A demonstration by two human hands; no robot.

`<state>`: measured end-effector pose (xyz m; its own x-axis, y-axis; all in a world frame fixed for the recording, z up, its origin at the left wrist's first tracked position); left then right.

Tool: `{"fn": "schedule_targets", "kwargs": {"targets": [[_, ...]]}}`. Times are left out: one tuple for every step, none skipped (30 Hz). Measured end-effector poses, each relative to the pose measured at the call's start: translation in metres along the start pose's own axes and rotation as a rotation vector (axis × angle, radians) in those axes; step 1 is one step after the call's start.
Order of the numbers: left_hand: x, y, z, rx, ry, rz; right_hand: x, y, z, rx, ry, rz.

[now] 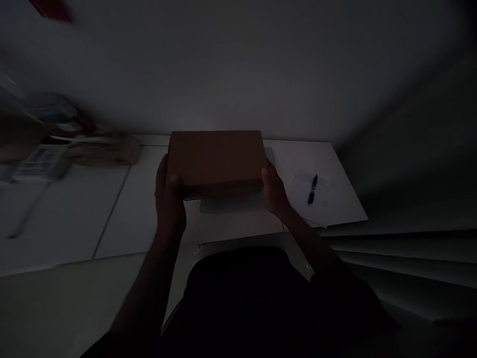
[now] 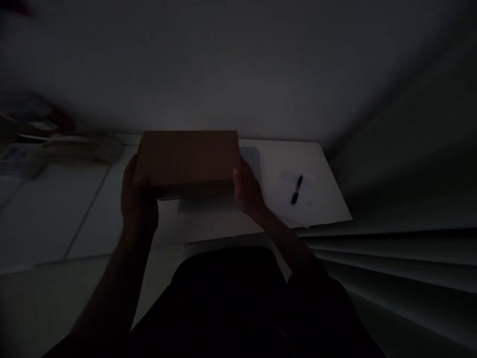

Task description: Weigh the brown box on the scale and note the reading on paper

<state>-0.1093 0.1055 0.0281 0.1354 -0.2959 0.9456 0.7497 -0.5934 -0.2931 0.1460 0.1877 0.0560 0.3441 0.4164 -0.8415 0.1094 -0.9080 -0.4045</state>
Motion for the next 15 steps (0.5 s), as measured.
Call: {"fn": "schedule_targets", "kwargs": {"targets": [[0.003,-0.003,-0.006,0.015,0.004,0.008,-0.006,-0.001,0.006,-0.017,-0.005,-0.009],[0.007,-0.006,-0.012,0.029,0.003,0.026,-0.011,-0.001,0.013,-0.035,-0.01,-0.012],[0.012,-0.009,-0.018,0.046,-0.008,0.052,-0.016,-0.001,0.02,-0.052,-0.015,-0.013],[0.017,-0.011,-0.025,0.066,-0.026,0.076,-0.021,-0.001,0.027,-0.071,-0.02,-0.014],[0.021,-0.014,-0.032,0.085,-0.034,0.09,-0.025,-0.001,0.035,-0.095,-0.025,-0.013],[0.024,-0.017,-0.039,0.108,-0.024,0.093,-0.029,-0.001,0.044,-0.118,-0.029,-0.012],[0.026,-0.02,-0.048,0.137,-0.004,0.091,-0.033,0.0,0.053,-0.143,-0.034,-0.013],[0.026,-0.022,-0.058,0.165,0.016,0.086,-0.037,0.001,0.063,-0.167,-0.041,-0.017],[0.027,-0.025,-0.067,0.191,0.039,0.086,-0.041,0.001,0.073,-0.189,-0.05,-0.022],[0.027,-0.028,-0.077,0.213,0.057,0.091,-0.045,0.002,0.083,-0.209,-0.06,-0.028],[0.026,-0.03,-0.088,0.237,0.064,0.096,-0.049,0.004,0.093,-0.224,-0.071,-0.035],[0.025,-0.032,-0.099,0.259,0.056,0.109,-0.052,0.005,0.102,-0.24,-0.083,-0.042],[0.025,-0.033,-0.11,0.279,0.043,0.12,-0.055,0.007,0.112,-0.258,-0.094,-0.049],[0.023,-0.035,-0.12,0.302,0.032,0.121,-0.057,0.009,0.121,-0.277,-0.104,-0.053],[0.021,-0.035,-0.131,0.327,-0.003,0.117,-0.059,0.011,0.13,-0.298,-0.114,-0.055]]}}
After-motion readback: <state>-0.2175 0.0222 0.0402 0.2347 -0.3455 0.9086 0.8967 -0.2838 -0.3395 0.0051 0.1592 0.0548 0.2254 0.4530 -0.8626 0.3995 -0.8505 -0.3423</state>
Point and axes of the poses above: each hand's wrist, its own y-axis away from the middle knuckle, its own z-axis out of the palm, x = y × z, the point moved 8 cm from there along -y, towards the middle knuckle, and after that the axes turned 14 degrees about x, right-handed, at the moved point
